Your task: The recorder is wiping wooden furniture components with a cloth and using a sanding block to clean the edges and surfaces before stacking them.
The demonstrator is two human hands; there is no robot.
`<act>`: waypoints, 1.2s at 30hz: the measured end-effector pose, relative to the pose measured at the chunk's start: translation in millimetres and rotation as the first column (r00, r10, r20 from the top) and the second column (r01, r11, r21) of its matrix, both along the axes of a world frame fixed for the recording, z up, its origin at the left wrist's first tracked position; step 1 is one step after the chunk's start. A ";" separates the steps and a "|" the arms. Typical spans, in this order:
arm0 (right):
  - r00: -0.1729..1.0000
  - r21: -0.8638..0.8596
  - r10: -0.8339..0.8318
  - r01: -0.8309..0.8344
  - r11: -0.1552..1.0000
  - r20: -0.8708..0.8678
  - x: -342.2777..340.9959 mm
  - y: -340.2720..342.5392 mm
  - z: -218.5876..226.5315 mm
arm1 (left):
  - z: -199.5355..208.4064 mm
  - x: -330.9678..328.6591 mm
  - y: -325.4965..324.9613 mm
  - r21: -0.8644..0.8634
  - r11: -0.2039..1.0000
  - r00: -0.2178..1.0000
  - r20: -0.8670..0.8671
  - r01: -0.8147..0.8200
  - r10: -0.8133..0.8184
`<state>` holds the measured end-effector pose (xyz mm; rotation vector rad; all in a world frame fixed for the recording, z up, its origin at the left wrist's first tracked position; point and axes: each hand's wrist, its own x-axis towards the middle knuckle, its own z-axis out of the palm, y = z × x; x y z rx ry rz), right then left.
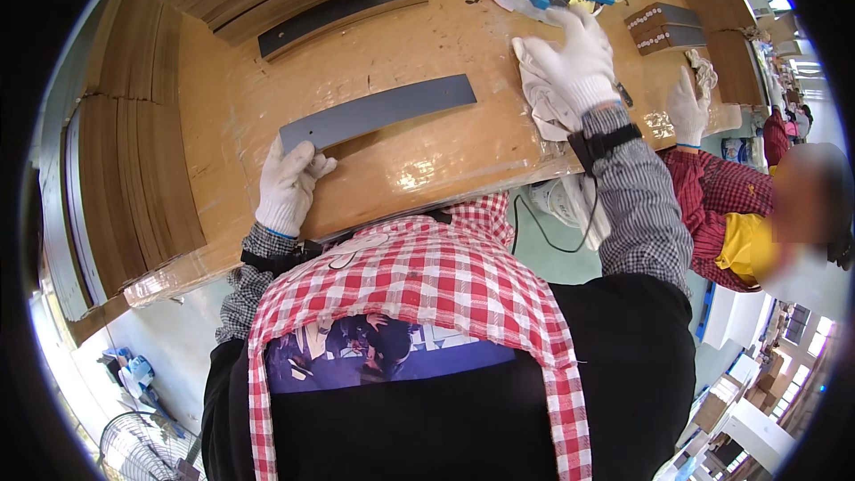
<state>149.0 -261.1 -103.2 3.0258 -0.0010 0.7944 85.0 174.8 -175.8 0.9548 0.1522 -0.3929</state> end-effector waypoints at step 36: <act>0.886 0.107 -0.155 0.223 0.969 -0.438 170.7 -62.0 0.1 | 8.9 -4.3 -12.5 0.087 0.990 0.994 -0.012 -0.107 0.108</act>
